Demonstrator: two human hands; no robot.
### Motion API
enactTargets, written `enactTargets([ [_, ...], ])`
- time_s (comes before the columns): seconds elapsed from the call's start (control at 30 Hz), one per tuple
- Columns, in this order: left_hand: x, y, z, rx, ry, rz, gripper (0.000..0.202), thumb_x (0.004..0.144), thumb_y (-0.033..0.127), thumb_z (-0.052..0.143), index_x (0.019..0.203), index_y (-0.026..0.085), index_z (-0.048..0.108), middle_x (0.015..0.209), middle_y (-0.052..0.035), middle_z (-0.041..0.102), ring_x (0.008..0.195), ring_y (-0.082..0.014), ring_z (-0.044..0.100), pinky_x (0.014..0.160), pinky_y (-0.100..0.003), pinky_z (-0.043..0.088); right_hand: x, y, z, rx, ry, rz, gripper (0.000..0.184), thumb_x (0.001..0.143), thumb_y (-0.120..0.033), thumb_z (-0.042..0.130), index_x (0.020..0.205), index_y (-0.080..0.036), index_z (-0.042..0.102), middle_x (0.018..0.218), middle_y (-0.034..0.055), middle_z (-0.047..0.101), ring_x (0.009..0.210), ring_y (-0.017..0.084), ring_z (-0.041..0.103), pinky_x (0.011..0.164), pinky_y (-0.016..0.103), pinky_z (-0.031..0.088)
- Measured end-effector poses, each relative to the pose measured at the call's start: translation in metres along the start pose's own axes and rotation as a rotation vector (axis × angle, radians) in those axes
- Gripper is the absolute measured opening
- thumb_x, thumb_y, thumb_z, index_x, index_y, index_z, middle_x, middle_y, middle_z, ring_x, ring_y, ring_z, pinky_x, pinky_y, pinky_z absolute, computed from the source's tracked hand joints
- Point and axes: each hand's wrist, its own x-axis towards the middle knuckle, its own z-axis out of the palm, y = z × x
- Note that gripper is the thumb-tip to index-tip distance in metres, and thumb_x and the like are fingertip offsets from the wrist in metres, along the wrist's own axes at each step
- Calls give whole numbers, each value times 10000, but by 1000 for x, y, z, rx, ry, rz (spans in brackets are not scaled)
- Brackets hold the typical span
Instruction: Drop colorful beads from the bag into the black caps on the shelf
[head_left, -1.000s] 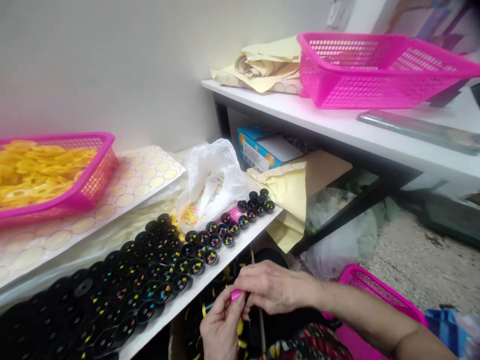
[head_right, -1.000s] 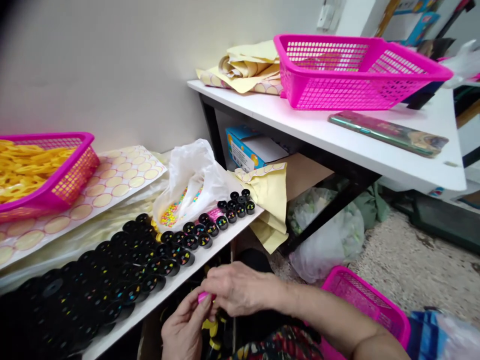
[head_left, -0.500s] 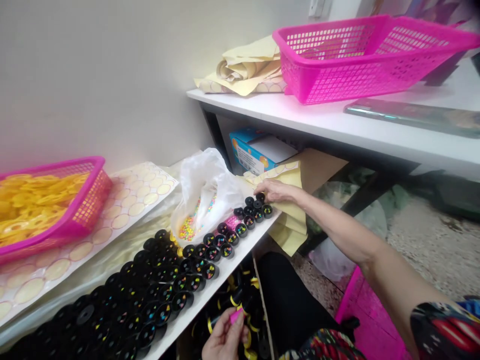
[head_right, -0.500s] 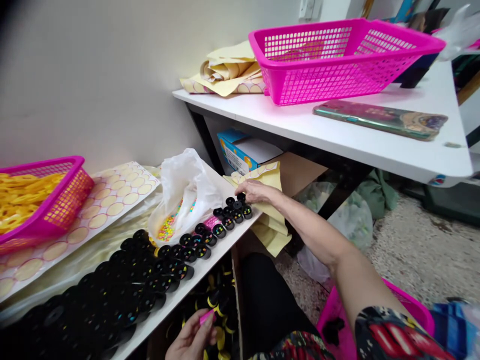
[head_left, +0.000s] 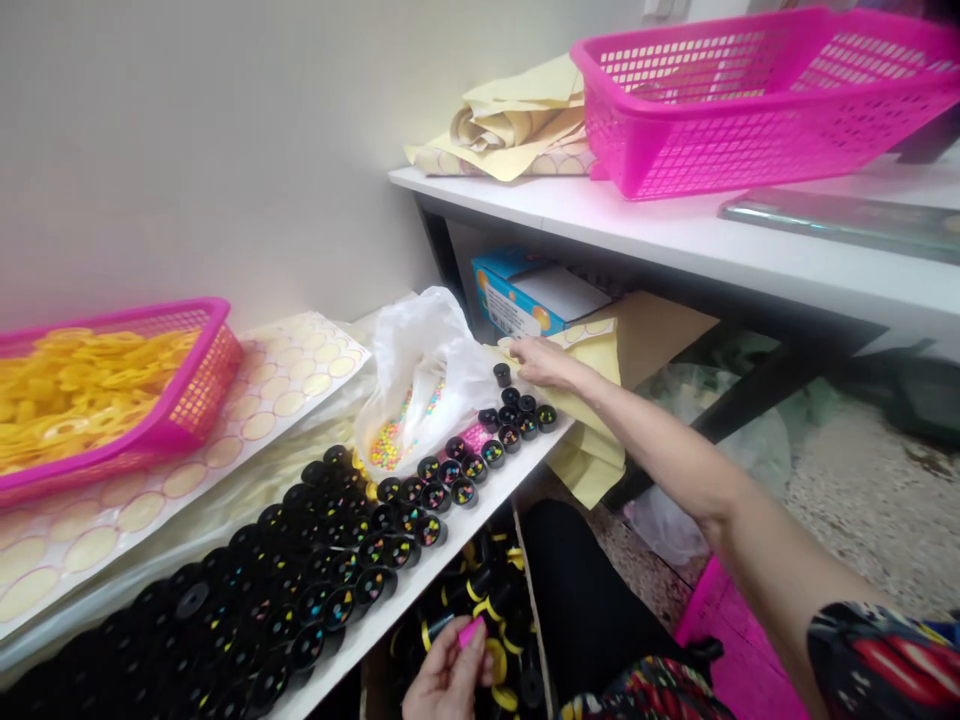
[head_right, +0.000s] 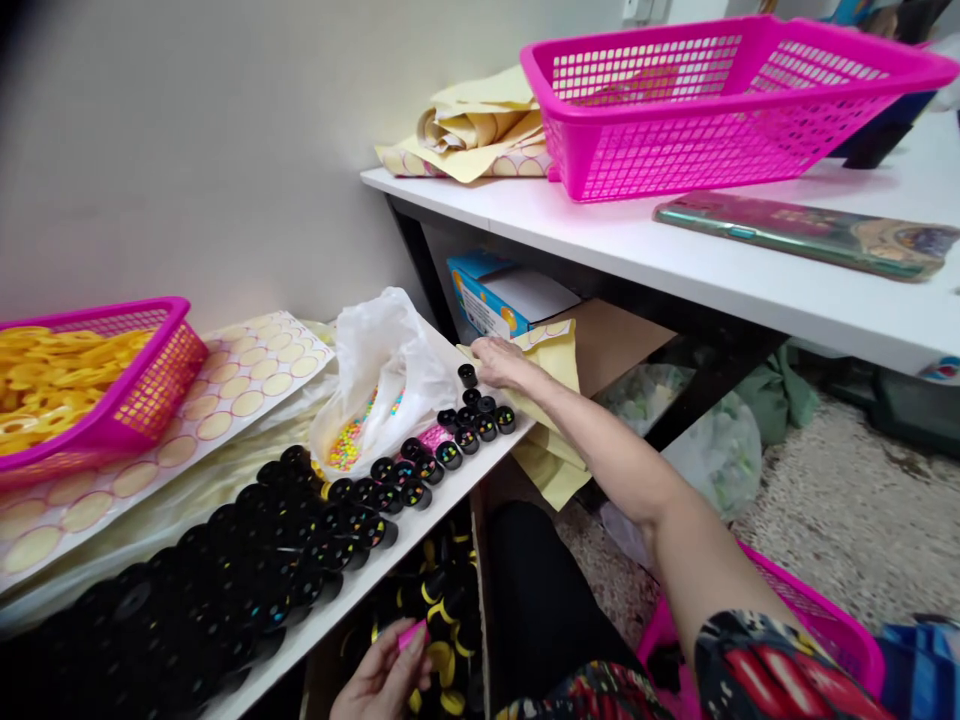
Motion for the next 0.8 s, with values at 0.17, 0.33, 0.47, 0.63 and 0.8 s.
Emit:
enactTargets([
  [0.17,1,-1,-2,3,-5,-13,437,398,368,887,701,119,695,577,-18,650,436,-120,554,395,-209,444,-21,-1,-4,194,-173,128,288,654,-441,698,609,-167,620,567,-2,551,580,137,502,511,243,310],
  [0.33,0,0,-3,-25,-18,-34,437,385,341,891,704,119,692,592,-19,658,453,-116,558,402,-200,442,-22,-4,3,332,-235,157,265,615,-366,740,523,-168,591,486,-29,497,509,110,448,492,247,310],
  [0.47,-1,-3,-5,-59,-5,-50,459,364,336,896,710,110,695,564,-13,644,447,-113,549,402,-198,439,-21,-4,6,386,-261,223,241,597,-304,757,513,-153,589,450,-43,472,474,92,423,471,234,312],
  [0.63,0,-5,-6,-113,7,-85,470,342,327,904,702,113,691,571,-7,650,431,-80,522,401,-166,419,-20,-2,5,421,-318,257,139,631,-220,730,602,-128,630,477,-30,518,501,96,468,483,211,355],
  [0.8,-1,-2,-6,-85,-7,-81,477,347,343,900,706,106,695,565,-14,640,443,-100,530,406,-193,428,-19,-8,5,354,-303,217,104,646,-211,692,619,-136,626,507,-24,529,526,108,492,496,211,363],
])
